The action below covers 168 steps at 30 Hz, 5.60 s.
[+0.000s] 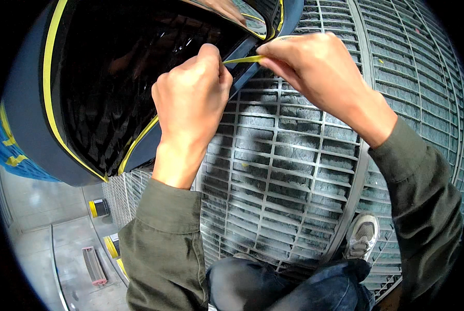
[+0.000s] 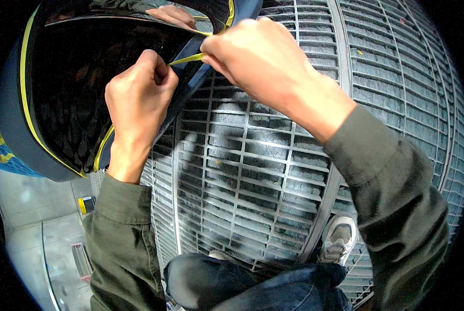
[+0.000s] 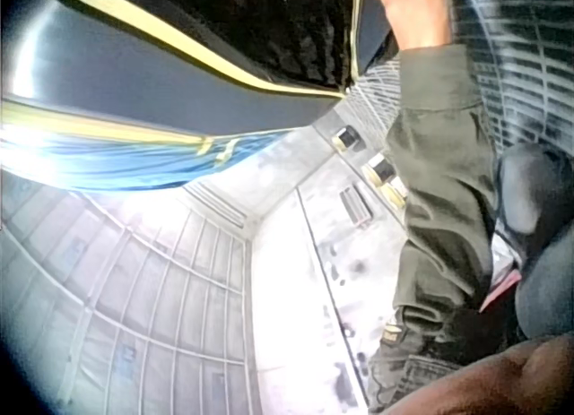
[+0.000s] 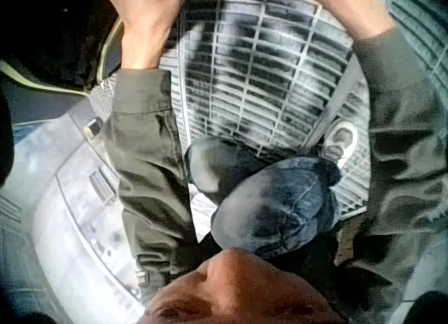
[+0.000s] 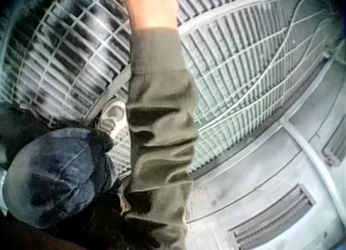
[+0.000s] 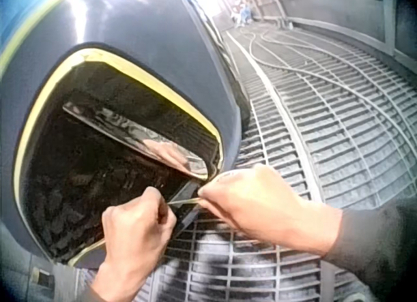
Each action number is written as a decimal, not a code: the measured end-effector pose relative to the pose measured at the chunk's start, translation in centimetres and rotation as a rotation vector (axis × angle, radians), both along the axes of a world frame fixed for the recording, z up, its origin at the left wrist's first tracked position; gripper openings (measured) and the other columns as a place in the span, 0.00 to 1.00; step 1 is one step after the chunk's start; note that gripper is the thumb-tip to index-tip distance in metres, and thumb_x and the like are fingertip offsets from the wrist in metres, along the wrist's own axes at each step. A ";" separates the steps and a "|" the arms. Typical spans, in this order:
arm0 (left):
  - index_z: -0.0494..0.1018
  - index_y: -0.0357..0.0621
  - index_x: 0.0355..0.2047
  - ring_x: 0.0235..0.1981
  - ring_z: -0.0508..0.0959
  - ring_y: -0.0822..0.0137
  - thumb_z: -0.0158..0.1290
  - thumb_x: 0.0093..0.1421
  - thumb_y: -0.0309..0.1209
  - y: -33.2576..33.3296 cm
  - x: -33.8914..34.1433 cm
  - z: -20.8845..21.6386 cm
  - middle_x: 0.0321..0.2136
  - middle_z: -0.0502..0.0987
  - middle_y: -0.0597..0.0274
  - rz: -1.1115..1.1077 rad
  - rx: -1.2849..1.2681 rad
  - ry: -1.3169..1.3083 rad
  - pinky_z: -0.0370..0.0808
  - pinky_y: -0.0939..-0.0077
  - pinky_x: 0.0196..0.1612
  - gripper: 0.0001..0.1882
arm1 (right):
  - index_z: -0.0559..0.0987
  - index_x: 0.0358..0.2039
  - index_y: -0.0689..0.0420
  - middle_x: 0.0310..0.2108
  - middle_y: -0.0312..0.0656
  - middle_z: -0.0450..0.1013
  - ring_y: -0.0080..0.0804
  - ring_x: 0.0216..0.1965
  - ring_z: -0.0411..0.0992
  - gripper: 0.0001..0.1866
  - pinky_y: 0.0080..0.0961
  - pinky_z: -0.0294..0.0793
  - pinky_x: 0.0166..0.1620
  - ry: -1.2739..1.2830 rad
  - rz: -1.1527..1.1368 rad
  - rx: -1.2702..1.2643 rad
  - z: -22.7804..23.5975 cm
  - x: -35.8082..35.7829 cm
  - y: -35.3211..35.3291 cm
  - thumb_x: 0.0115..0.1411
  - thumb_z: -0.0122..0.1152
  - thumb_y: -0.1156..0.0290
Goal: The person applies yellow masking tape along the edges of a dark car bumper. They repeatedly tear off small pieces and press them onto the curved surface, smoothing each segment with their fingers.
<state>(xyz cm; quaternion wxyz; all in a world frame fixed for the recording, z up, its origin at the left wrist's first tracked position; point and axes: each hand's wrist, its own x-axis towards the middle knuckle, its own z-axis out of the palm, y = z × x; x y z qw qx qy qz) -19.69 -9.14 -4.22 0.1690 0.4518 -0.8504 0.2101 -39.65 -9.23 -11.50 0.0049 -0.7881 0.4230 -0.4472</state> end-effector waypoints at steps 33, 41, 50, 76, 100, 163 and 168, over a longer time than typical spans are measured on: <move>0.73 0.40 0.24 0.19 0.81 0.64 0.64 0.52 0.25 -0.1 -0.3 -0.1 0.19 0.78 0.56 0.035 0.019 0.063 0.76 0.74 0.25 0.08 | 0.78 0.57 0.53 0.25 0.37 0.80 0.14 0.17 0.68 0.17 0.16 0.68 0.21 -1.083 -0.105 0.599 -1.3 -0.3 2.5 0.68 0.56 0.67; 0.71 0.45 0.23 0.21 0.80 0.55 0.63 0.51 0.28 0.0 -0.6 -0.2 0.19 0.78 0.59 0.078 0.067 0.090 0.75 0.66 0.23 0.09 | 0.82 0.30 0.56 0.25 0.40 0.71 0.38 0.30 0.72 0.14 0.34 0.72 0.33 -0.565 -0.209 0.204 -1.1 3.6 2.3 0.49 0.74 0.60; 0.71 0.45 0.22 0.19 0.80 0.56 0.64 0.51 0.28 -0.2 -1.0 -0.2 0.16 0.77 0.59 0.087 0.048 0.097 0.74 0.67 0.22 0.10 | 0.81 0.27 0.52 0.23 0.36 0.71 0.33 0.26 0.71 0.08 0.31 0.70 0.29 -0.540 -0.362 0.072 -1.6 4.3 -0.1 0.53 0.71 0.65; 0.71 0.49 0.22 0.18 0.79 0.58 0.64 0.50 0.30 -1.0 -3.4 -0.6 0.17 0.77 0.63 0.071 -0.015 0.063 0.73 0.67 0.21 0.10 | 0.81 0.25 0.52 0.23 0.36 0.70 0.36 0.25 0.73 0.07 0.33 0.71 0.25 -0.569 -0.390 -0.088 -1.6 4.6 -0.8 0.51 0.72 0.67; 0.71 0.48 0.27 0.21 0.81 0.60 0.62 0.52 0.28 -2.5 -4.1 -1.2 0.22 0.79 0.63 -0.132 -0.180 -0.079 0.75 0.68 0.23 0.09 | 0.82 0.41 0.54 0.26 0.37 0.73 0.36 0.28 0.74 0.17 0.32 0.74 0.31 -0.706 -0.380 0.073 -3.4 2.6 3.1 0.48 0.67 0.78; 0.69 0.39 0.23 0.17 0.75 0.75 0.66 0.52 0.22 -1.9 -4.2 -1.3 0.17 0.74 0.63 -0.107 -0.028 0.051 0.73 0.82 0.25 0.14 | 0.82 0.27 0.52 0.24 0.36 0.67 0.34 0.27 0.71 0.07 0.30 0.71 0.27 -0.741 -0.362 -0.170 -2.5 5.1 -1.6 0.46 0.72 0.72; 0.70 0.41 0.25 0.18 0.78 0.64 0.63 0.51 0.20 -2.7 -4.5 -1.2 0.19 0.76 0.59 -0.189 -0.035 -0.049 0.74 0.75 0.24 0.10 | 0.84 0.37 0.49 0.26 0.35 0.70 0.35 0.27 0.72 0.15 0.29 0.72 0.28 -0.733 -0.376 -0.238 -3.3 4.2 -1.5 0.46 0.72 0.72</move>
